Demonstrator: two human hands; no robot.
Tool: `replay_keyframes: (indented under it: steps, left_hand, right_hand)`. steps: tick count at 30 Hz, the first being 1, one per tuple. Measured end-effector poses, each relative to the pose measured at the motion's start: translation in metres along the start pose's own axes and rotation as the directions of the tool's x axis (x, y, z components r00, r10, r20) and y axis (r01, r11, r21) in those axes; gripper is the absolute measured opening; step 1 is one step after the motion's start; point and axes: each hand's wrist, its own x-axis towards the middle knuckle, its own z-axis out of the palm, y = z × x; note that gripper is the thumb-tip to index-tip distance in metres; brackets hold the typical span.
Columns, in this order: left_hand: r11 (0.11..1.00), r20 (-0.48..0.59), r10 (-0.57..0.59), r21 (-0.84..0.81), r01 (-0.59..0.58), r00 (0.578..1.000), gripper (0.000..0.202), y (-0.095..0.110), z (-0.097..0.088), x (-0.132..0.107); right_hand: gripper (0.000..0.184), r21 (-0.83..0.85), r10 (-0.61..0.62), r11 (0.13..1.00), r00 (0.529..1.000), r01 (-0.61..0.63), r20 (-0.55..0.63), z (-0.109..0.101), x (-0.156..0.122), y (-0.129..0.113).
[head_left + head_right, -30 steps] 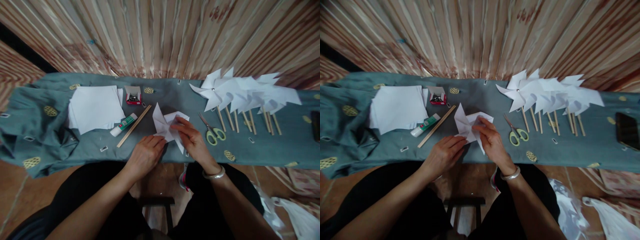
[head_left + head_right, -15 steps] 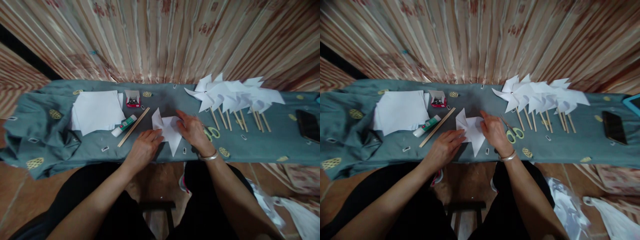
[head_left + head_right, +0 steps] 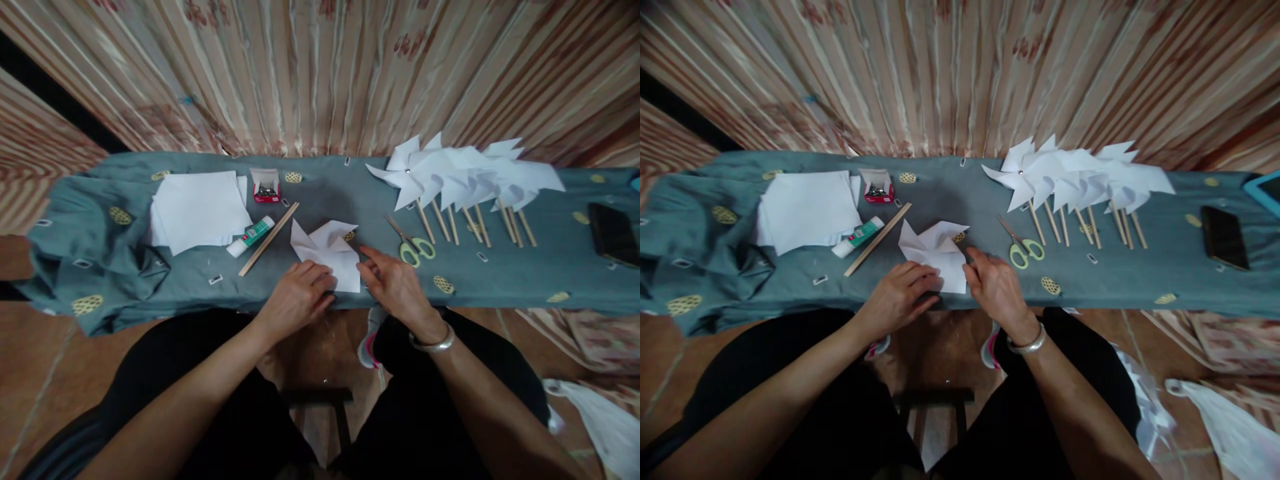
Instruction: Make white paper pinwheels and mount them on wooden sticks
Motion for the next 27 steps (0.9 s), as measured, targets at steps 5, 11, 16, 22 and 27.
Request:
replay_keyframes:
  steps: [5,11,16,22,27]
  left_hand:
    - [0.997,0.000,0.002,0.076,-0.002,1.000,0.015,-0.001,0.004,0.000]
    - [0.994,0.028,0.005,0.107,-0.008,1.000,0.015,0.001,-0.001,-0.001]
    - [0.997,-0.011,-0.079,-0.006,0.079,0.997,0.015,-0.001,0.000,-0.005]
    - [0.991,0.014,-0.116,-0.063,0.117,0.993,0.018,0.000,-0.003,-0.005]
    - [0.989,0.042,-0.127,-0.076,0.130,0.991,0.021,0.002,-0.003,-0.005]
  right_hand:
    - [0.033,0.058,-0.137,0.989,0.990,0.139,-0.036,-0.008,0.000,-0.004]
    - [0.031,0.126,-0.153,0.980,0.988,0.156,-0.033,-0.007,-0.001,-0.004]
    - [0.038,0.218,-0.129,0.968,0.991,0.120,0.025,-0.007,0.002,-0.004]
    - [0.011,0.414,-0.101,0.909,0.990,0.054,0.093,-0.002,0.011,-0.004]
    - [0.011,0.412,-0.092,0.910,0.993,0.056,0.068,0.007,0.019,-0.005]
